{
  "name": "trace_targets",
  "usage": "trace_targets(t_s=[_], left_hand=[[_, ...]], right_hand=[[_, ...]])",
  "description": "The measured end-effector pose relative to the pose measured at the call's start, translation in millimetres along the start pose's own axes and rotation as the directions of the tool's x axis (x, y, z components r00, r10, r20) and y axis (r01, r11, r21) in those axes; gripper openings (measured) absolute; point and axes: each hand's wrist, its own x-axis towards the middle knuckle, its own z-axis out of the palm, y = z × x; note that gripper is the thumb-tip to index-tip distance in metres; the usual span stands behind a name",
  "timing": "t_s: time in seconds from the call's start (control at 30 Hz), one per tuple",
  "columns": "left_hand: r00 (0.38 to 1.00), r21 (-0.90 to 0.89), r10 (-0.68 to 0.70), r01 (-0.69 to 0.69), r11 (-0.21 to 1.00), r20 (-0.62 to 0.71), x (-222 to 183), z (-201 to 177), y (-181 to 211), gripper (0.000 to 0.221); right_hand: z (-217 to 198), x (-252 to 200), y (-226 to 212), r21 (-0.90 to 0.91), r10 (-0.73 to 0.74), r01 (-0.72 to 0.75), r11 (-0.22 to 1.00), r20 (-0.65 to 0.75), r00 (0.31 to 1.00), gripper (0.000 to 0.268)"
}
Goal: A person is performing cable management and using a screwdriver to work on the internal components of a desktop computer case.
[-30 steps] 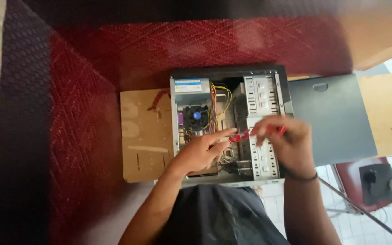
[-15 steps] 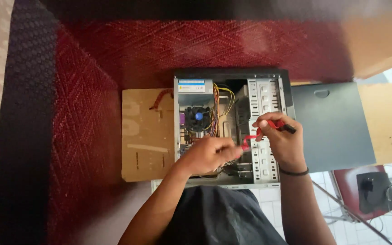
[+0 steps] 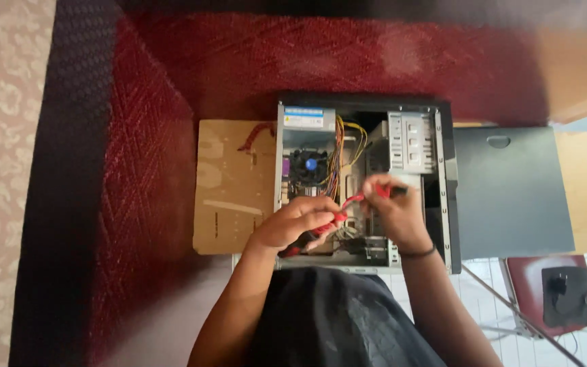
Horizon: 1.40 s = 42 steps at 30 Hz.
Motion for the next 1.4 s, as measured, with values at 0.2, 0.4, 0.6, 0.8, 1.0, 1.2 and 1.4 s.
trace_targets(t_s=[0.2, 0.4, 0.6, 0.8, 1.0, 1.2, 1.4], left_hand=[[0.986, 0.609, -0.139, 0.166, 0.776, -0.092, 4.8, -6.5, -2.4, 0.025], [0.963, -0.006, 0.054, -0.058, 0.998, -0.264, -2.1, -18.0, -12.5, 0.031], [0.998, 0.004, 0.021, -0.021, 1.0, -0.063, 8.7, -3.7, -6.4, 0.031], [0.966, 0.499, -0.224, 0.259, 0.827, -0.13, 15.2, 12.1, 28.6, 0.021], [0.936, 0.436, 0.034, 0.131, 0.89, -0.351, 7.0, -18.6, -21.5, 0.036], [0.948, -0.061, 0.221, -0.241, 0.969, -0.231, 10.3, 0.1, -23.4, 0.028], [0.997, 0.259, 0.056, -0.067, 0.963, 0.05, 16.9, 16.2, 1.9, 0.031]], right_hand=[[9.0, -7.9, -70.0, -0.183, -0.209, 0.205, 0.962, -0.001, 0.978, 0.005], [16.0, -27.5, -43.4, -0.098, 0.019, -0.022, 0.995, -0.034, 0.999, 0.008], [4.2, 8.6, -28.8, -0.077, 0.035, -0.039, 0.996, -0.056, 0.998, 0.014], [19.0, 2.3, -77.8, -0.215, -0.193, 0.184, 0.959, -0.021, 0.981, 0.008], [24.9, -28.1, -62.2, -0.124, -0.169, 0.179, 0.976, 0.092, 0.981, 0.011], [-5.2, -10.4, -6.6, 0.2, -0.001, 0.008, 0.98, -0.037, 0.999, 0.003], [-11.1, 4.9, -58.9, 0.109, -0.057, 0.055, 0.992, 0.014, 0.998, 0.011]])
